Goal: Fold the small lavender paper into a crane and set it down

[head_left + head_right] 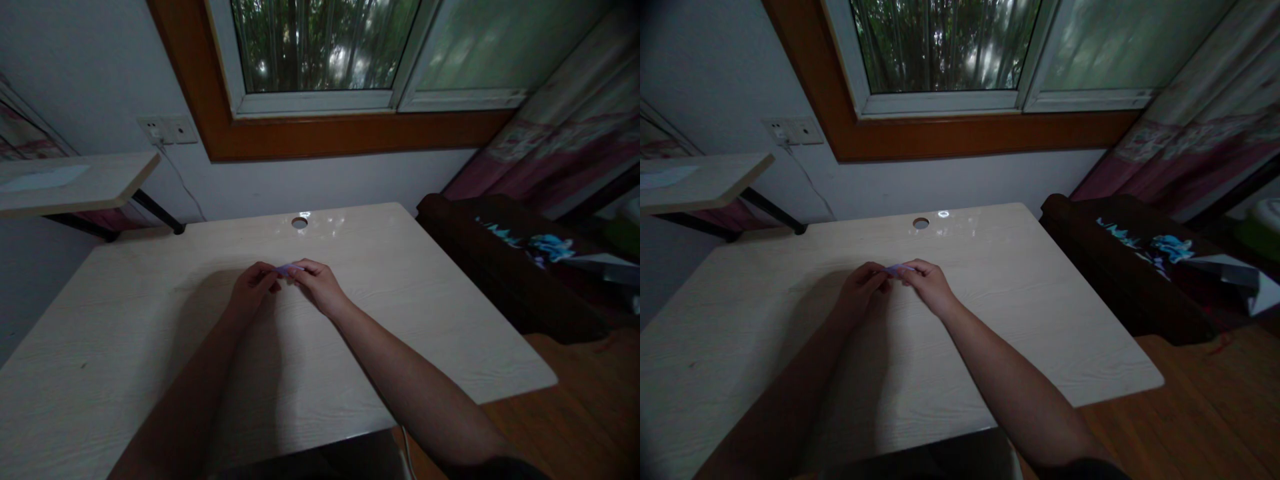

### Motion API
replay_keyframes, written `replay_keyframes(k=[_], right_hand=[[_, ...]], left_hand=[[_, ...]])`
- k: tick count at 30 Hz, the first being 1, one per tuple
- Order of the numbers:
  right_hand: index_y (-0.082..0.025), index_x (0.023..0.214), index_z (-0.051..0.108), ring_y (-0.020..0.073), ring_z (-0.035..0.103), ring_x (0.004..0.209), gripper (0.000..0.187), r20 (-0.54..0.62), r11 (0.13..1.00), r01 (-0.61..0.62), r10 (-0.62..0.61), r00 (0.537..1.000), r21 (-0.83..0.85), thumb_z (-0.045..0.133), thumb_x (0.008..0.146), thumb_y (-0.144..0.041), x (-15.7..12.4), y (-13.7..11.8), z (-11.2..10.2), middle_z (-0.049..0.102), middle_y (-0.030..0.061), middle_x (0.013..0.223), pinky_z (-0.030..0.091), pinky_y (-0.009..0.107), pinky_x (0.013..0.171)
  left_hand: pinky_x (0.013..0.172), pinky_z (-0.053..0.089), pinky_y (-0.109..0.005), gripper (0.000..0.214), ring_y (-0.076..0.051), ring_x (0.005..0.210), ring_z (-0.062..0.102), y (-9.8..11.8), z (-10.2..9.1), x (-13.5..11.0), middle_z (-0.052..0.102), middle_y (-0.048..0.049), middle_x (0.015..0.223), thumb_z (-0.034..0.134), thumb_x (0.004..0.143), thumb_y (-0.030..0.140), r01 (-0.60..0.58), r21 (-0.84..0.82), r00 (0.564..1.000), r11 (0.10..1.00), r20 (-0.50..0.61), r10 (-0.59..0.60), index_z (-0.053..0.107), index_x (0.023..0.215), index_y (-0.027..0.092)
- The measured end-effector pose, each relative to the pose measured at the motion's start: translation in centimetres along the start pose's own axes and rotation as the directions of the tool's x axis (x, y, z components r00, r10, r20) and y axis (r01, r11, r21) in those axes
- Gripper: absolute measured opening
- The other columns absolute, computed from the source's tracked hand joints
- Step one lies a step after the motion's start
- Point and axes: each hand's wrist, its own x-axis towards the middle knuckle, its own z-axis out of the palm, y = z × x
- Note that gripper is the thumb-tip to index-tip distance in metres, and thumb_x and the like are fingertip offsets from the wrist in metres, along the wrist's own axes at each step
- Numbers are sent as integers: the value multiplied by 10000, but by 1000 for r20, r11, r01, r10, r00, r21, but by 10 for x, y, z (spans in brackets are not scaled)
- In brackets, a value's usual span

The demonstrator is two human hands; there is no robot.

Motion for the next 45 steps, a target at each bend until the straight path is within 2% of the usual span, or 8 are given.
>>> replay_keyframes(k=[22,30,33,39,45], right_hand=[[-186,876,732,140,551,673,285,-22,1000,-2,2,1000,17,721,775,-452,1,4,1,665,21,734,421,285,667],[-210,829,729,143,523,696,232,-5,980,89,-91,996,-177,711,794,-439,-2,3,4,621,15,785,394,281,661],[-210,829,724,135,491,662,217,3,967,106,-108,994,-232,702,802,-425,-4,1,5,597,9,767,367,274,622],[-205,836,707,138,508,645,233,-25,983,53,-58,998,-178,700,796,-435,-4,1,7,615,7,726,383,275,622],[-202,839,701,144,558,690,211,-18,990,52,-55,998,-134,690,807,-411,-2,5,4,660,15,767,424,286,685]], left_hand=[[621,469,-242,198,-129,616,599,0,0,0,646,8,654,679,808,377,-5,25,1000,1000,7,5,651,827,183],[606,469,-239,225,-121,581,592,-5,-3,4,636,17,624,724,762,386,-3,22,997,1000,-83,5,649,817,182],[615,472,-237,213,-119,594,592,-5,-3,3,641,15,639,717,769,381,-2,46,997,999,-79,6,666,824,182],[638,468,-248,195,-130,618,598,-1,-2,2,650,6,643,699,784,371,36,139,998,990,-46,-30,694,825,180],[647,475,-243,191,-131,632,604,2,-2,1,660,4,653,679,797,365,41,129,999,991,-29,-37,707,833,180]])
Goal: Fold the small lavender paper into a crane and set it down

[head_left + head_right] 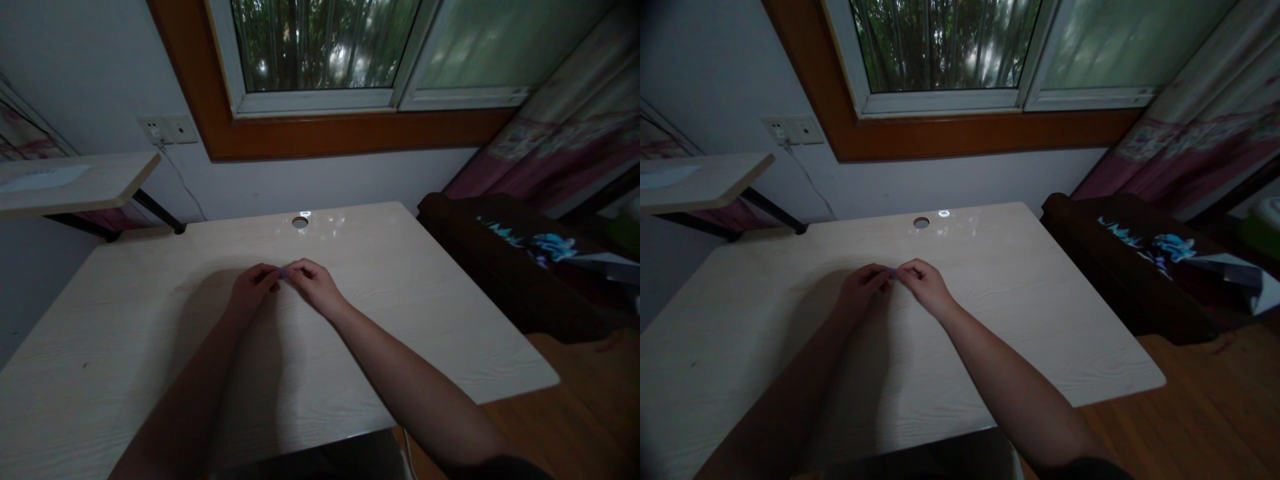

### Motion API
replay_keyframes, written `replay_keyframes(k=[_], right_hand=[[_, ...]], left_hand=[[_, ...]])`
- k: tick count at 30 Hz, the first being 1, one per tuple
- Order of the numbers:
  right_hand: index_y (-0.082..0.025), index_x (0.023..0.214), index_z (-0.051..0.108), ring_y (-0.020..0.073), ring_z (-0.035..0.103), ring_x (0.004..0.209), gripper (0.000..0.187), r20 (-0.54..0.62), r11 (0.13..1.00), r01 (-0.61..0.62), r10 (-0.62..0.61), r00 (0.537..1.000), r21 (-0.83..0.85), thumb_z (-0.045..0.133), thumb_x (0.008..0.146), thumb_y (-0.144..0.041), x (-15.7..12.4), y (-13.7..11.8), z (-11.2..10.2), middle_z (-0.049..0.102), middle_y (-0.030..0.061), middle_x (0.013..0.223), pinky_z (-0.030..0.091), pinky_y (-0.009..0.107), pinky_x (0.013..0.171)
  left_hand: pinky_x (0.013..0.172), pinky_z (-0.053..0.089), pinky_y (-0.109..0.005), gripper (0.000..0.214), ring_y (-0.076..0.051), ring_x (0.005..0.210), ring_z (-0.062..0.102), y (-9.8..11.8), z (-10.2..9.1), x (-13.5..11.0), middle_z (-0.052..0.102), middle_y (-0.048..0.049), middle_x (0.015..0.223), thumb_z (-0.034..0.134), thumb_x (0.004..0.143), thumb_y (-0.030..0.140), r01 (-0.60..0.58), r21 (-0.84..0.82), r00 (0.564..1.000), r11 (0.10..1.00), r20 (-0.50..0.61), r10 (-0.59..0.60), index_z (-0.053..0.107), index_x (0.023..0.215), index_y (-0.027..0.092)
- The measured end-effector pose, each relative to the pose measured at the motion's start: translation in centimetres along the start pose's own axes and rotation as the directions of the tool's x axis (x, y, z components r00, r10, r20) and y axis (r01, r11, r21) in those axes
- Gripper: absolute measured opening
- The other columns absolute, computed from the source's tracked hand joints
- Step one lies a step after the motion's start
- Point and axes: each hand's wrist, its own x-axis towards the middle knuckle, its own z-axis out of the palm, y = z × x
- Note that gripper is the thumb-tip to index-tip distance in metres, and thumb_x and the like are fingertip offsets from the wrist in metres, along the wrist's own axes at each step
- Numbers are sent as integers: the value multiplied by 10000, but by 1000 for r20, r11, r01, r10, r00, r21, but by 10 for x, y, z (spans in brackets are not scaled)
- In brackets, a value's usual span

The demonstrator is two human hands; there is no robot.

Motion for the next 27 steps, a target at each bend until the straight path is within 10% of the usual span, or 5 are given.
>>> replay_keyframes(k=[27], right_hand=[[-190,868,702,141,577,688,258,24,1000,-21,21,1000,18,690,807,-441,1,5,-1,677,17,768,434,275,670]], left_hand=[[636,485,-246,217,-129,630,616,-8,1,1,658,11,678,697,791,368,-20,-116,1000,993,19,22,639,870,174]])
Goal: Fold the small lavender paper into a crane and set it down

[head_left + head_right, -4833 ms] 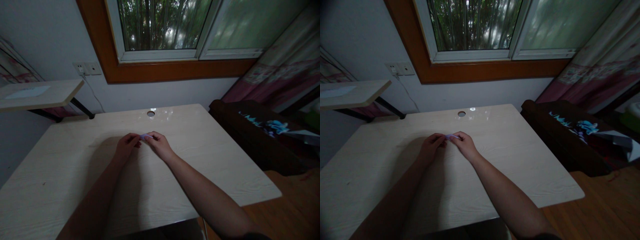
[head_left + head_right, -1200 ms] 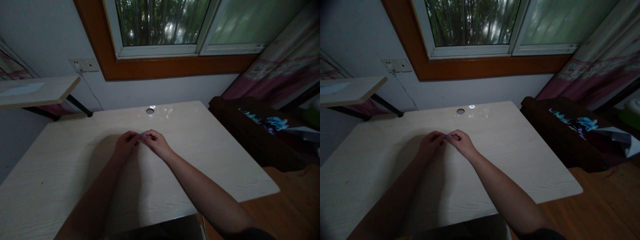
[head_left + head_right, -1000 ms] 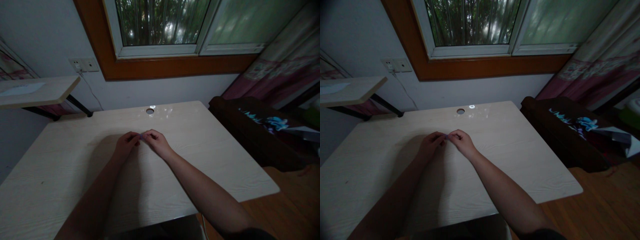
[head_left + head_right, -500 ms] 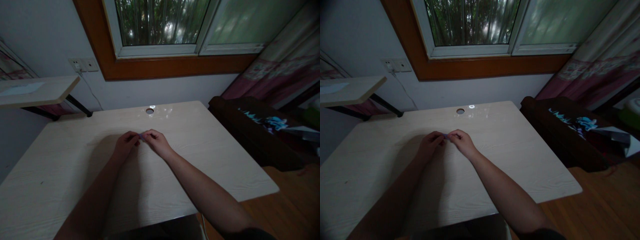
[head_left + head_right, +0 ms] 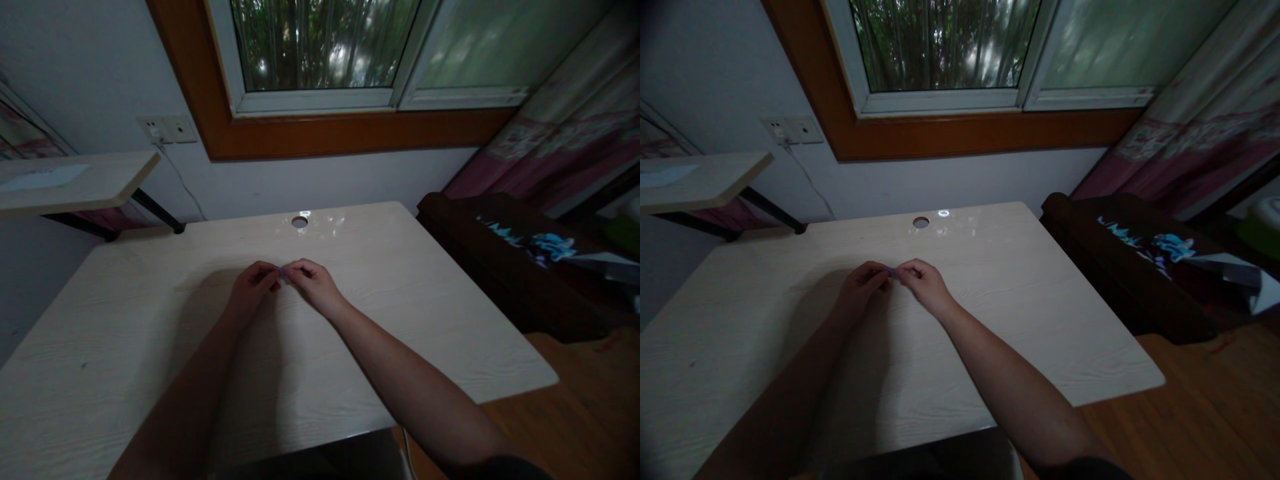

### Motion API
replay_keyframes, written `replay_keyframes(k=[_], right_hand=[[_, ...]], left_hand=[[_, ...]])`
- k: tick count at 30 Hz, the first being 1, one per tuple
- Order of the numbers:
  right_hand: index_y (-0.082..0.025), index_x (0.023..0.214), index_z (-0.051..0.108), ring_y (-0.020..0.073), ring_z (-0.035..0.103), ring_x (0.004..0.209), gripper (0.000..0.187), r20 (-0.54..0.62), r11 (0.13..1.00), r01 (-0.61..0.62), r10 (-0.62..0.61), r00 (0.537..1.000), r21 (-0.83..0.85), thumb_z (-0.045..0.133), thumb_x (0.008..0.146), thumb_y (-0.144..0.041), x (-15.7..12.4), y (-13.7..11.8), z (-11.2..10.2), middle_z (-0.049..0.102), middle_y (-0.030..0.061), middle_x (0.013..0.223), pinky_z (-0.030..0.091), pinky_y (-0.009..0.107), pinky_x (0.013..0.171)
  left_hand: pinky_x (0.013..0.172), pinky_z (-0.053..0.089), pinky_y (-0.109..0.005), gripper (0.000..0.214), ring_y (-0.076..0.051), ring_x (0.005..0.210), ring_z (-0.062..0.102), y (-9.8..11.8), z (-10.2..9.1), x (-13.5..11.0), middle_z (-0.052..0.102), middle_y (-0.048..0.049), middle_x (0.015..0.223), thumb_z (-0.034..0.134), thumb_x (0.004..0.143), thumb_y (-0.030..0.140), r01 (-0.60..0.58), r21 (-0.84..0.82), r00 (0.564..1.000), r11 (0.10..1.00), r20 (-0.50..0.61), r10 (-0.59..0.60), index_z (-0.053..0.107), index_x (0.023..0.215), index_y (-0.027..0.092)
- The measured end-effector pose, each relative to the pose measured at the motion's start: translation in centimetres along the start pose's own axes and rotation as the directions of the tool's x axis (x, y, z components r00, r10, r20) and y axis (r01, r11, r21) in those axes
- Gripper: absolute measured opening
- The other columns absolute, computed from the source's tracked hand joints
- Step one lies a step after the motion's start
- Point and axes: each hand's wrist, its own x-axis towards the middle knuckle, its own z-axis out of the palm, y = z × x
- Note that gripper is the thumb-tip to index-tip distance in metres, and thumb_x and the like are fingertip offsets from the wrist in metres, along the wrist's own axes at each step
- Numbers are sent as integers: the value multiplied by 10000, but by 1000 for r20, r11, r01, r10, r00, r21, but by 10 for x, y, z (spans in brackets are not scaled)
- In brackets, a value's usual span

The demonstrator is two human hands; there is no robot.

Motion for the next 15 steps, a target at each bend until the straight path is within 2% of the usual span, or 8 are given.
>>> replay_keyframes(k=[6,15], right_hand=[[-197,850,710,149,571,711,233,-12,991,41,-42,999,-126,681,812,-425,-1,-3,1,673,21,792,437,282,683],[-195,880,710,149,565,693,266,-45,996,27,-31,999,-84,705,789,-445,-2,-5,3,667,21,794,433,274,660]], left_hand=[[645,483,-251,232,-136,626,615,5,1,0,660,-1,656,707,776,390,32,104,999,994,-46,-27,665,828,168],[650,481,-240,202,-124,625,598,8,-2,0,665,-3,660,689,793,365,11,149,992,989,-125,8,702,814,165]])
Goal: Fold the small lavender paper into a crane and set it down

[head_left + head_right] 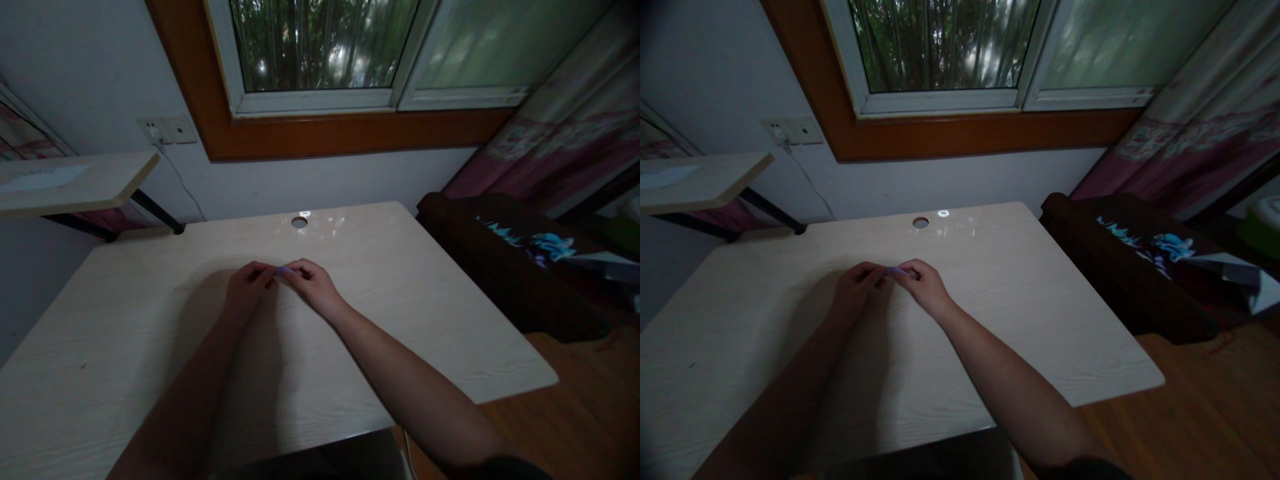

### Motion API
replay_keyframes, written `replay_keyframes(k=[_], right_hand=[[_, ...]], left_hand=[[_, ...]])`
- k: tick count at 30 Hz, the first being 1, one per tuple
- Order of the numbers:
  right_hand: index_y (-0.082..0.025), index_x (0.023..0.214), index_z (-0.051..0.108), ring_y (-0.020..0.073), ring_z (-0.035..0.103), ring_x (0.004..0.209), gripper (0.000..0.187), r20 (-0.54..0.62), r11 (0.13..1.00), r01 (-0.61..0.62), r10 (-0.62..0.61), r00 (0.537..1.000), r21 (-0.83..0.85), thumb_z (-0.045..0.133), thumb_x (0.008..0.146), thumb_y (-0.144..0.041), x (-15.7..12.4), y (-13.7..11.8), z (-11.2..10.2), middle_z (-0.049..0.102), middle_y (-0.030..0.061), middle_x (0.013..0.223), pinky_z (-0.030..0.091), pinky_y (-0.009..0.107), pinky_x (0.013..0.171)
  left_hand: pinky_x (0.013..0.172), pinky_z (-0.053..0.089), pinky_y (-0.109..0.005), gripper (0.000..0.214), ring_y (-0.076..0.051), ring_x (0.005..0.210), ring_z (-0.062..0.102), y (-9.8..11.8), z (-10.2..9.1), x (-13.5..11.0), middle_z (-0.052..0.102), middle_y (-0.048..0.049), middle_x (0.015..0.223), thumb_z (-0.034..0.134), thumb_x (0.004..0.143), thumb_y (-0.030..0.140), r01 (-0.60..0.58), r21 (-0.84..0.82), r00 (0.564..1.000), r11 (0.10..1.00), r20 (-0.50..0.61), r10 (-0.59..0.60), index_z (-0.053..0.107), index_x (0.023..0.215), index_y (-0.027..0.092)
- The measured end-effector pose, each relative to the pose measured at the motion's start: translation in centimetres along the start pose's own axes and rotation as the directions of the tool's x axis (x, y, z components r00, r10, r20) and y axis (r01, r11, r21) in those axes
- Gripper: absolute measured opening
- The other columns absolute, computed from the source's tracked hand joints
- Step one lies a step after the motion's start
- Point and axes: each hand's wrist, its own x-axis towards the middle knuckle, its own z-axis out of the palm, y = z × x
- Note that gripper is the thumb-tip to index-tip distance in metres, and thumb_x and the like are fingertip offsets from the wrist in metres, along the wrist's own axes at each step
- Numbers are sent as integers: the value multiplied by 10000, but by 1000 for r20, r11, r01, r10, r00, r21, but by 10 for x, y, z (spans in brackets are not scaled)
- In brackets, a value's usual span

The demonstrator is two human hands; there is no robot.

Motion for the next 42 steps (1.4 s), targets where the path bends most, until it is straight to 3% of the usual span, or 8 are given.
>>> replay_keyframes(k=[12,20,30,42], right_hand=[[-208,861,727,162,582,735,235,-3,996,23,-23,1000,-84,701,795,-432,1,5,-1,668,28,811,449,284,687],[-200,874,728,171,600,752,249,-17,1000,-7,6,1000,-30,706,786,-432,0,2,-1,683,35,819,458,289,688],[-192,781,680,165,597,695,257,19,998,-27,26,999,48,709,770,-447,-1,-2,0,674,26,751,450,289,647],[-197,775,666,137,565,662,284,-15,982,-36,39,999,184,622,836,-472,1,-5,1,643,18,745,465,279,665]], left_hand=[[634,479,-244,235,-128,615,592,-4,1,0,652,5,654,709,779,400,4,-42,997,999,72,-1,669,824,174],[650,479,-252,258,-145,647,609,-4,1,0,669,-11,667,702,770,432,33,16,993,999,109,-35,686,777,174],[705,484,-263,227,-160,703,634,-11,0,1,687,-21,714,685,771,400,15,22,967,1000,254,-20,666,739,176],[672,506,-266,246,-154,661,615,0,1,0,660,-17,658,677,762,412,60,-40,984,997,170,-52,664,698,174]])
